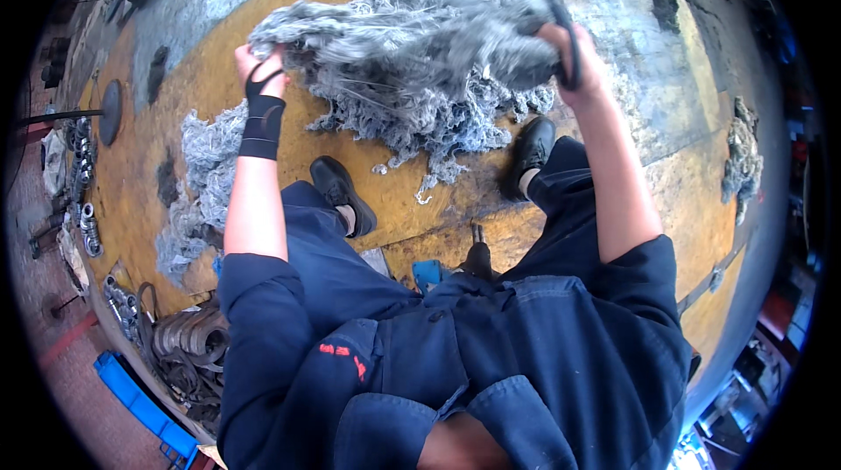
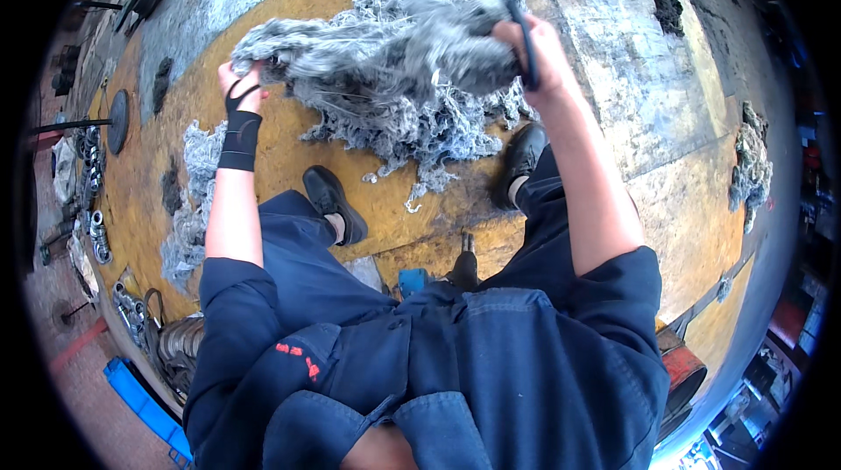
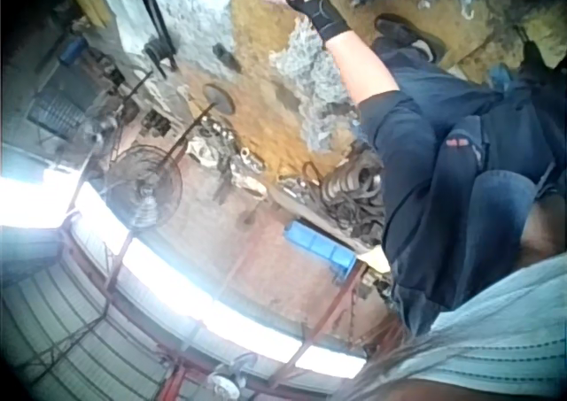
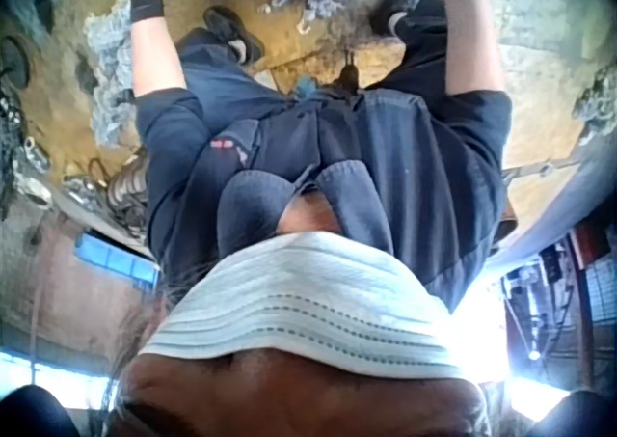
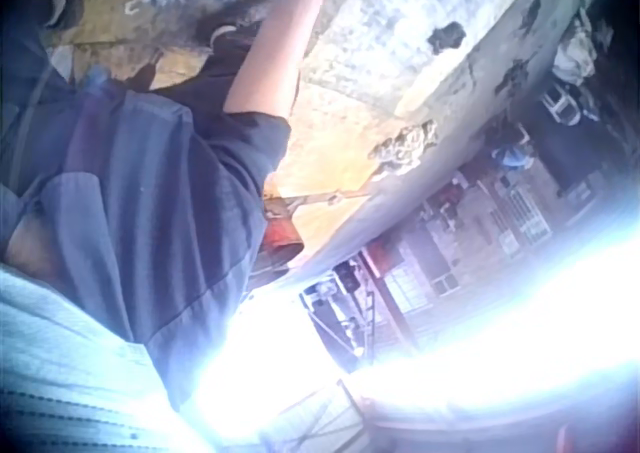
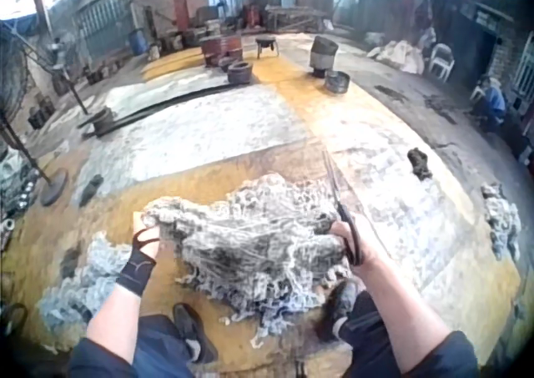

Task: The person cuts pieces of tangled metal wire or scrap using shears while holding the mass by hand.

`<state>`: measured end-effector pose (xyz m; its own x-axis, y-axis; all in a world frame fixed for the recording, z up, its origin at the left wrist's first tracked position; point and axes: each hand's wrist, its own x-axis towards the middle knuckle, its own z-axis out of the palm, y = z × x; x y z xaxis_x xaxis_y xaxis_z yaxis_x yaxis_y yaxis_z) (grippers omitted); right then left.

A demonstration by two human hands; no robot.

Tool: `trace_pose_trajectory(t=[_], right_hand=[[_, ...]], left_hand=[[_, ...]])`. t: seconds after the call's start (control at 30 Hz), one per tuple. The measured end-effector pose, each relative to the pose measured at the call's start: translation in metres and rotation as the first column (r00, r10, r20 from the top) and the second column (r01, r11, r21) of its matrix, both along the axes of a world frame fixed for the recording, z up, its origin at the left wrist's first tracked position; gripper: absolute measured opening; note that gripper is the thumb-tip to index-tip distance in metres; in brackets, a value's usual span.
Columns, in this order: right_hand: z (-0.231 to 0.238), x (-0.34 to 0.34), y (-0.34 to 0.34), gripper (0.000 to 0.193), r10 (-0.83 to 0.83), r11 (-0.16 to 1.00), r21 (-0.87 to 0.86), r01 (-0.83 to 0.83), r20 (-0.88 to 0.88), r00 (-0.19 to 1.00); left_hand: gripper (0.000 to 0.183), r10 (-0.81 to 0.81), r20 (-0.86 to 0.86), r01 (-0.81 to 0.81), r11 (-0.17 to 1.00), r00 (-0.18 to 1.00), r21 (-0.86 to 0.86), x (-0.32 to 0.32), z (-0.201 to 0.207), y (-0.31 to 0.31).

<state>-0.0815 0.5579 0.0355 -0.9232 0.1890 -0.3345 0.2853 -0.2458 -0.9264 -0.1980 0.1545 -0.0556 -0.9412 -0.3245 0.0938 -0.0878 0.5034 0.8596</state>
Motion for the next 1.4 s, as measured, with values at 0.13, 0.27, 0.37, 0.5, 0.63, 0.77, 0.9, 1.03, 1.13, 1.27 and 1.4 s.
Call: trace_pose_trajectory(t=[0.13,0.27,0.37,0.5,0.63,0.77,0.9,1.03,1.13,1.27,1.4], right_hand=[[-0.009,0.001,0.029,0.021,-0.328,0.896,-0.296,0.331,0.063,0.943],[-0.015,-0.003,0.04,0.024,-0.413,0.823,-0.386,0.416,0.094,0.906],[-0.013,-0.001,0.045,0.025,-0.372,0.843,-0.425,0.329,-0.018,0.928],[-0.031,0.002,0.064,0.026,-0.22,0.853,-0.51,0.105,-0.17,0.961],[-0.029,0.0,0.053,0.014,-0.117,0.874,-0.485,-0.008,-0.228,0.967],[-0.012,0.0,0.021,0.004,-0.099,0.923,-0.384,0.008,-0.217,0.971],[-0.012,0.009,-0.002,0.008,-0.009,0.992,-0.122,-0.044,-0.401,0.916],[-0.004,0.023,-0.015,0.021,0.239,0.966,0.21,-0.148,-0.522,0.819],[0.01,0.035,-0.035,0.027,0.327,0.923,-0.115,-0.367,-0.264,0.907],[0.014,0.05,-0.059,0.033,0.605,0.775,-0.127,-0.619,-0.136,0.785],[-0.01,0.054,-0.07,0.03,0.667,0.695,-0.216,-0.685,-0.16,0.728]], left_hand=[[0.032,0.015,0.242,-0.146,0.833,0.97,0.533,-0.003,-0.004,-0.016],[0.015,-0.04,0.233,-0.112,0.792,0.972,0.601,0.002,-0.002,-0.009],[0.015,-0.007,0.201,-0.097,0.858,0.98,0.504,0.003,-0.008,-0.014],[0.05,0.066,0.231,-0.174,0.858,0.971,0.483,-0.005,-0.027,-0.021],[0.082,-0.047,0.049,0.033,0.964,0.998,0.263,0.021,0.006,0.046],[0.044,-0.554,0.39,0.247,0.756,0.735,0.606,0.054,0.032,0.085],[0.082,-0.668,0.435,-0.147,0.442,0.604,0.885,0.088,0.024,0.128],[0.089,-0.676,0.551,-0.492,0.308,0.489,0.814,0.096,0.019,0.147],[0.079,-0.778,0.163,-0.246,0.011,0.607,0.969,0.095,0.013,0.152],[0.062,-0.639,0.158,-0.173,0.039,0.753,0.984,0.07,0.013,0.149],[0.032,-0.575,0.251,-0.169,0.193,0.779,0.967,0.069,0.015,0.148]])
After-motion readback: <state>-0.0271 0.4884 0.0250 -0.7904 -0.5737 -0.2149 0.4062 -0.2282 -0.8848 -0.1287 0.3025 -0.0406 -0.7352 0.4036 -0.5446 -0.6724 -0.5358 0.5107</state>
